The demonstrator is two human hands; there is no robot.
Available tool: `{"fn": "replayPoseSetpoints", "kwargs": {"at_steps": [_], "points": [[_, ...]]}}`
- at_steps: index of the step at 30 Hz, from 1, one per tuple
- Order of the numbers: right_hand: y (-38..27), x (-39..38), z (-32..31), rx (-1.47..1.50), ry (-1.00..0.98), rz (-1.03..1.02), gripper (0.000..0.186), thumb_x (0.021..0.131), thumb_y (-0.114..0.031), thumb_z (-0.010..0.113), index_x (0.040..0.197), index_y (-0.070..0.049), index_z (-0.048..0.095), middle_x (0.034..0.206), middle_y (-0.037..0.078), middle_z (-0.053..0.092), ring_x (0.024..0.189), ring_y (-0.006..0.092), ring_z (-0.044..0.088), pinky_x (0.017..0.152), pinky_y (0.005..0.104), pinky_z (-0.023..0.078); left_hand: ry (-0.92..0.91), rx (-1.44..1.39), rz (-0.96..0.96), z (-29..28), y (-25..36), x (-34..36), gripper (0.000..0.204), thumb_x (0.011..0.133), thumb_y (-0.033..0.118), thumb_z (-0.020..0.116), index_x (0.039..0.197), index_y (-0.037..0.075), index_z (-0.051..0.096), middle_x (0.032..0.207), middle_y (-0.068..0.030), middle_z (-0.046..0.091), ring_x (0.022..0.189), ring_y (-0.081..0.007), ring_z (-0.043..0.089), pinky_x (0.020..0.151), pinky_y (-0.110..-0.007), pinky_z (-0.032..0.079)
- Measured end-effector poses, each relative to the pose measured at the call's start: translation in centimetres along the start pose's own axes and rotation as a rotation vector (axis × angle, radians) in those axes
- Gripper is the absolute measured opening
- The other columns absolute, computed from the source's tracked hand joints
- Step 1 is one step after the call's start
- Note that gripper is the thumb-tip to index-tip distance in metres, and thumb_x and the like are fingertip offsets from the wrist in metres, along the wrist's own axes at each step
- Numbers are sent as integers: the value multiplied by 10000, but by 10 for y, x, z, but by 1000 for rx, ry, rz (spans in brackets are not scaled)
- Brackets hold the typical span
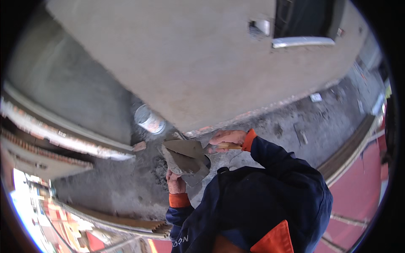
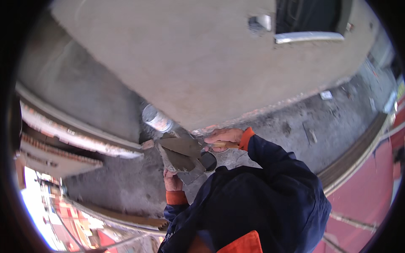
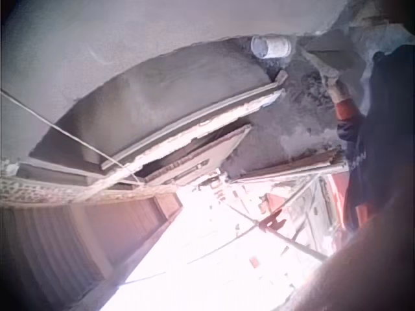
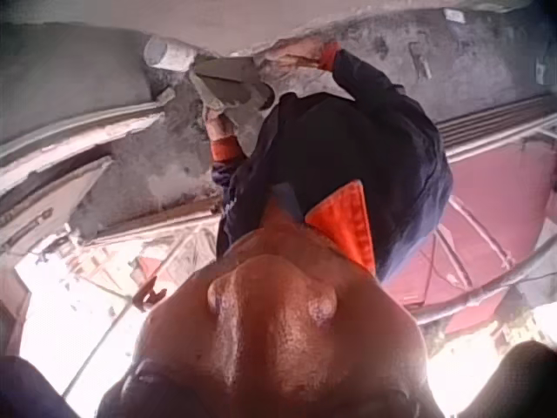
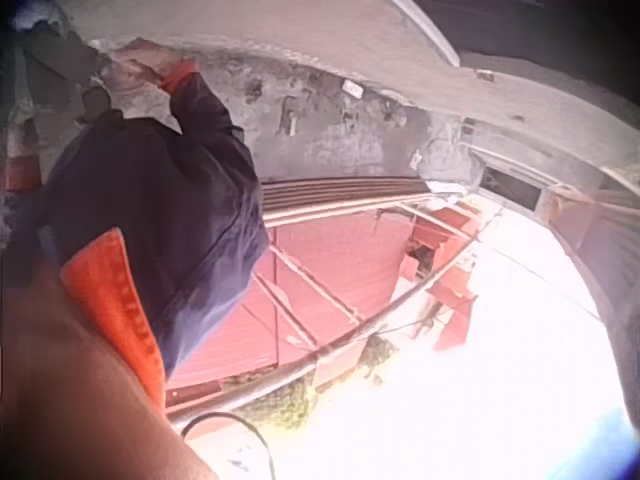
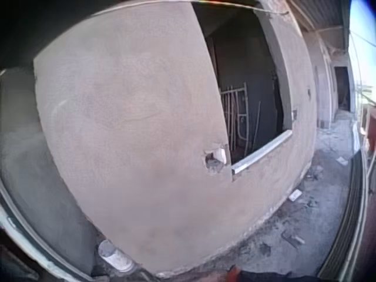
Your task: The person applies plaster to a wall with a trowel, using a long level to check the flatness of the surface. They then scoop more wet plaster from a bucket onto a small board and continue smoothing the wall.
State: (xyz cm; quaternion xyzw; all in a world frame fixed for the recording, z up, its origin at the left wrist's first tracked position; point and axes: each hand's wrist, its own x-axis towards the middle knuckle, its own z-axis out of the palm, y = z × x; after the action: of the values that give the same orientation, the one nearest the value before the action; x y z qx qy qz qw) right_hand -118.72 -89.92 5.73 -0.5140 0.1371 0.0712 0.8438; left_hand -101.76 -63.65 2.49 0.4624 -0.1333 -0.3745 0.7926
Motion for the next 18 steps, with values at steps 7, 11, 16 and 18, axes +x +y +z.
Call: {"fn": "replayPoseSetpoints", "kwargs": {"at_steps": [7, 11, 16, 18], "points": [[97, -201, -98, 34, 469, -32, 449, 901, -441, 574, 960, -8, 677, 602, 33, 542, 494, 116, 479, 485, 265, 396, -421, 168, -259, 138, -55, 43, 503, 712, 46, 534, 1211, -16, 537, 1150, -92, 617, 1096, -218, 571, 984, -346, 412], [127, -307, -108, 123, 873, -151, 404, 921, -389, 529, 960, -9, 661, 607, 24, 525, 525, 120, 493, 498, 280, 397, -529, 176, -413, 215, -107, 60, 524, 681, -21, 489, 1203, -23, 531, 1132, -93, 615, 1074, -213, 576, 964, -341, 436], [152, -409, -140, 196, 1181, -258, 364, 937, -362, 497, 924, -22, 623, 628, 11, 507, 558, 123, 487, 531, 281, 411, -652, 166, -465, 335, -189, 60, 512, 691, -14, 489, 1202, -25, 528, 1132, -94, 613, 1080, -212, 571, 979, -352, 428], [156, -446, -162, 176, 1268, -256, 338, 942, -350, 506, 890, -31, 603, 632, 5, 501, 561, 122, 485, 540, 279, 415, -673, 163, -485, 385, -223, 57, 500, 703, -9, 489, 1200, -26, 528, 1136, -94, 612, 1082, -213, 570, 983, -355, 427]]}}
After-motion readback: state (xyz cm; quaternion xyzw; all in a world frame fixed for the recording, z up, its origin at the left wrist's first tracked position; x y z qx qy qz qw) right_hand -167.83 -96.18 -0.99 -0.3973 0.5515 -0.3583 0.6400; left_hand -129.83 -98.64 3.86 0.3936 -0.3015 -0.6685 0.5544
